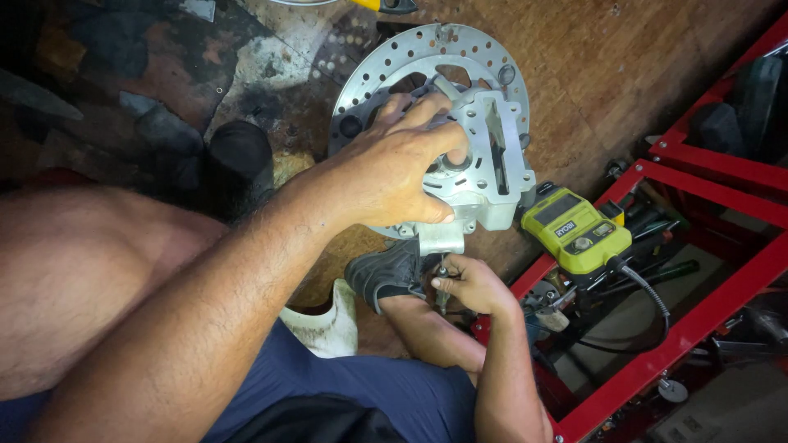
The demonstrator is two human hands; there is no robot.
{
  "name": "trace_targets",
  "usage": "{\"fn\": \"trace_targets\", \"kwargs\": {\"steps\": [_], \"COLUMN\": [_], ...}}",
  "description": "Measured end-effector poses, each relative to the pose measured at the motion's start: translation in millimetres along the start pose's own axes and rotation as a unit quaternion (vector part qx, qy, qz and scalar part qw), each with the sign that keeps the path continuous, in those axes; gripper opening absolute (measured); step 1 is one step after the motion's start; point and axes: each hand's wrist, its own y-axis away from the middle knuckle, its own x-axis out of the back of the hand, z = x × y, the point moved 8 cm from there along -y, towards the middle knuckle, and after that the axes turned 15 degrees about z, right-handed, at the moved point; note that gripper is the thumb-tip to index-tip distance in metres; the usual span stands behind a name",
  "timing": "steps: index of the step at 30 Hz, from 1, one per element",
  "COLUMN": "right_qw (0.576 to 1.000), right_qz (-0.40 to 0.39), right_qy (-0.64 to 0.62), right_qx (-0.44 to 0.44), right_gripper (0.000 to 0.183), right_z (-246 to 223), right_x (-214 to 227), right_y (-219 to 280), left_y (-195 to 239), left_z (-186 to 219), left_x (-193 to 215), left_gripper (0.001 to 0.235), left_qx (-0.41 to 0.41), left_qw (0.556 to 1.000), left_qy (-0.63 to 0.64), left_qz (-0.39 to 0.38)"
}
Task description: Repairing and cleaning a motorcycle brake disc and caliper assembly using hand tools
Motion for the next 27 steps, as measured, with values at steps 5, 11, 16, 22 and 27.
{"fn": "trace_targets", "kwargs": {"steps": [5,11,16,22,27], "right_qw": [1.000,1.000,1.000,1.000,1.000], "right_qz": [-0.001,-0.004,-0.007,-0.002,0.004], "right_qy": [-0.005,-0.007,-0.004,0.006,0.016], "right_qx": [-0.007,-0.009,-0.004,0.009,0.006], "right_gripper": [0.025,0.027,0.025,0.026,0.028], "right_z": [-0.5,6.8,8.2,2.7,9.3], "right_x": [-1.1,-3.3,-3.1,-1.4,-3.1], "right_y": [1.1,-0.4,-1.4,0.1,-1.7], "left_y": [-0.1,0.3,-1.0,-0.3,-0.4], "left_z": [-1.8,-0.6,-4.1,-2.3,-1.7], "left_x": [-2.2,-0.4,-3.5,-2.1,-1.9], "left_gripper": [0.053,0.053,0.054,0.054,0.054], "left_qx": [-0.003,0.001,-0.006,-0.008,-0.011], "left_qw": [1.000,1.000,1.000,1.000,1.000], "left_qy": [-0.002,-0.004,-0.002,0.000,0.005], "left_qz": [0.002,0.000,0.001,0.000,0.002]}}
